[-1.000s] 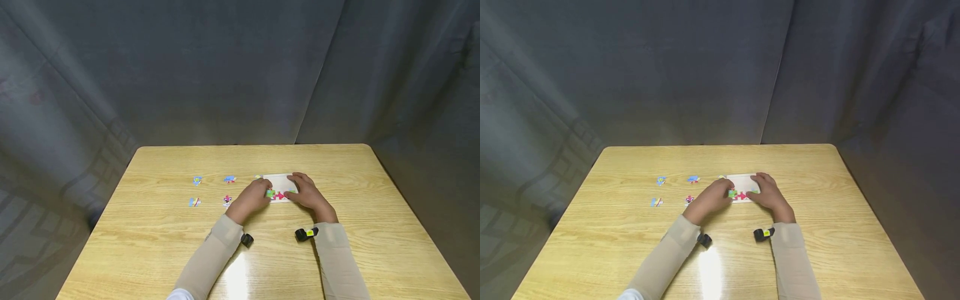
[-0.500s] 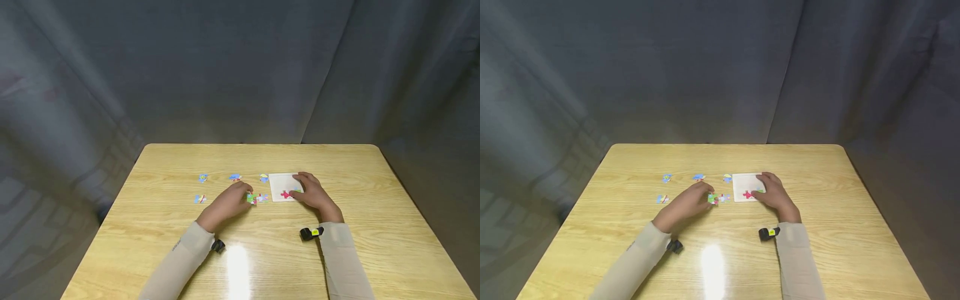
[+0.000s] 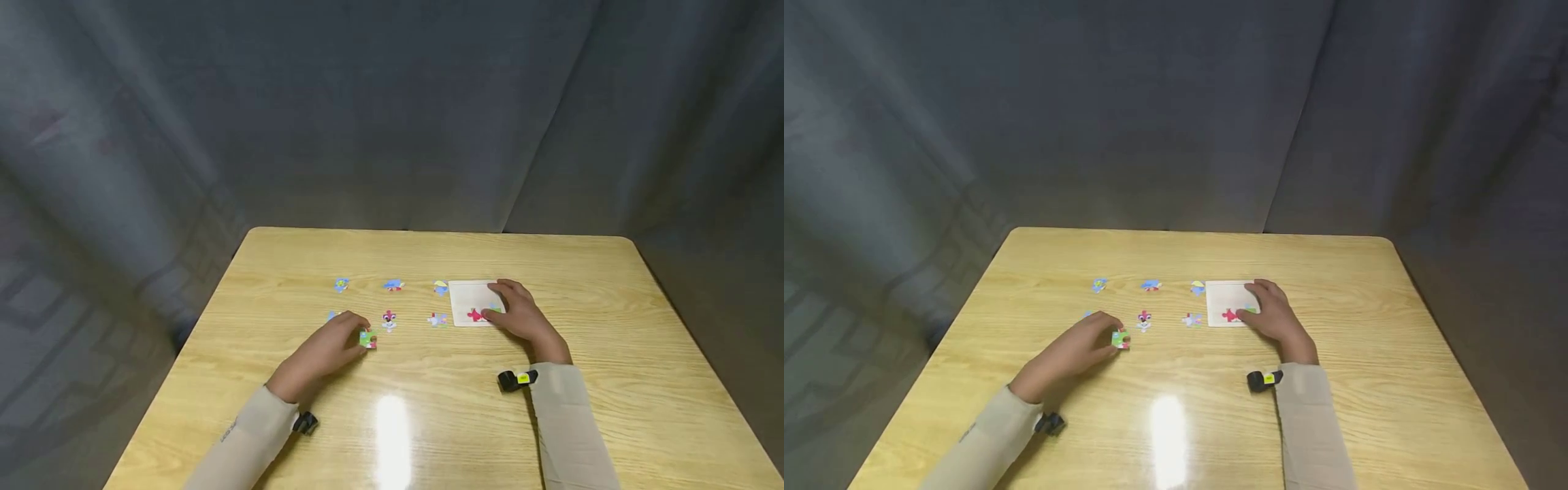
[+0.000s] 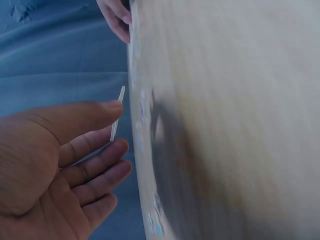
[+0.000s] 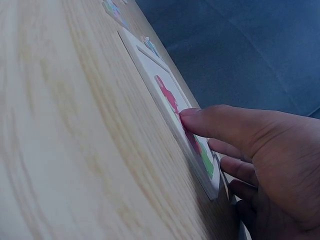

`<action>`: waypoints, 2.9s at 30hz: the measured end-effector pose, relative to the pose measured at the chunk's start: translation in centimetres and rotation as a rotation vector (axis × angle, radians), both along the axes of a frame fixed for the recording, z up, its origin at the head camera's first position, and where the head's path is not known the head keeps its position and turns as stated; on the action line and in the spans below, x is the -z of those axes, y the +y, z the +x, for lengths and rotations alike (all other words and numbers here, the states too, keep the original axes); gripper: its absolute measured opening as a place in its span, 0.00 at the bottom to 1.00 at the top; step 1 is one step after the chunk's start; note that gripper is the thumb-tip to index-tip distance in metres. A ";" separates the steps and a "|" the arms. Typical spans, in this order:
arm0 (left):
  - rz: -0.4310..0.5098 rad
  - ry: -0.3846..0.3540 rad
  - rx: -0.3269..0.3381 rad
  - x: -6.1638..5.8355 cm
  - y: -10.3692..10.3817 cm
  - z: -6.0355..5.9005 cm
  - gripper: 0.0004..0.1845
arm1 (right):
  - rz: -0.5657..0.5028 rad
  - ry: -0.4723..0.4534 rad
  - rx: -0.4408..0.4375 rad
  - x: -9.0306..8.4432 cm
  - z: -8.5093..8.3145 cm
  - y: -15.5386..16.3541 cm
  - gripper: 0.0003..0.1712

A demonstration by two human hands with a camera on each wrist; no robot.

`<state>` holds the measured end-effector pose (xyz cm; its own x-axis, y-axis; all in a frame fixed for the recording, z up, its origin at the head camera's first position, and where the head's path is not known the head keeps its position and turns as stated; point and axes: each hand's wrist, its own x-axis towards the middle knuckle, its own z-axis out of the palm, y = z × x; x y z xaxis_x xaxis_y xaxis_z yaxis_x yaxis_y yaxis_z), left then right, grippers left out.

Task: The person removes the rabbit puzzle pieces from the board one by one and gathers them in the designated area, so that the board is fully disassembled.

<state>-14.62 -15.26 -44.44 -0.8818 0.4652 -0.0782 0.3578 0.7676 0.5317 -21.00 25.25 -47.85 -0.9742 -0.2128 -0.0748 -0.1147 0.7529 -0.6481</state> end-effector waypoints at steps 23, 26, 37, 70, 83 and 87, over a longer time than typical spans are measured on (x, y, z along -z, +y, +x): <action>-0.097 0.032 0.072 0.3 -5.2 1.5 0.16 | 0.028 0.001 0.008 0.0 0.4 1.1 0.42; -0.106 0.053 0.097 0.3 -5.5 1.6 0.16 | 0.027 0.009 -0.001 0.0 0.4 1.1 0.42; -0.114 0.085 0.156 0.2 -6.0 2.0 0.17 | 0.026 0.015 0.006 0.2 0.4 1.3 0.42; -0.043 0.145 0.045 -1.7 1.0 0.3 0.21 | -0.042 0.034 -0.042 0.2 0.4 1.3 0.33; 0.063 0.115 0.135 -1.5 9.8 -2.7 0.28 | -0.059 0.041 -0.082 0.2 0.2 1.6 0.32; 0.124 0.111 0.116 -1.1 12.4 -3.6 0.29 | -0.065 0.043 -0.085 0.1 0.3 1.8 0.31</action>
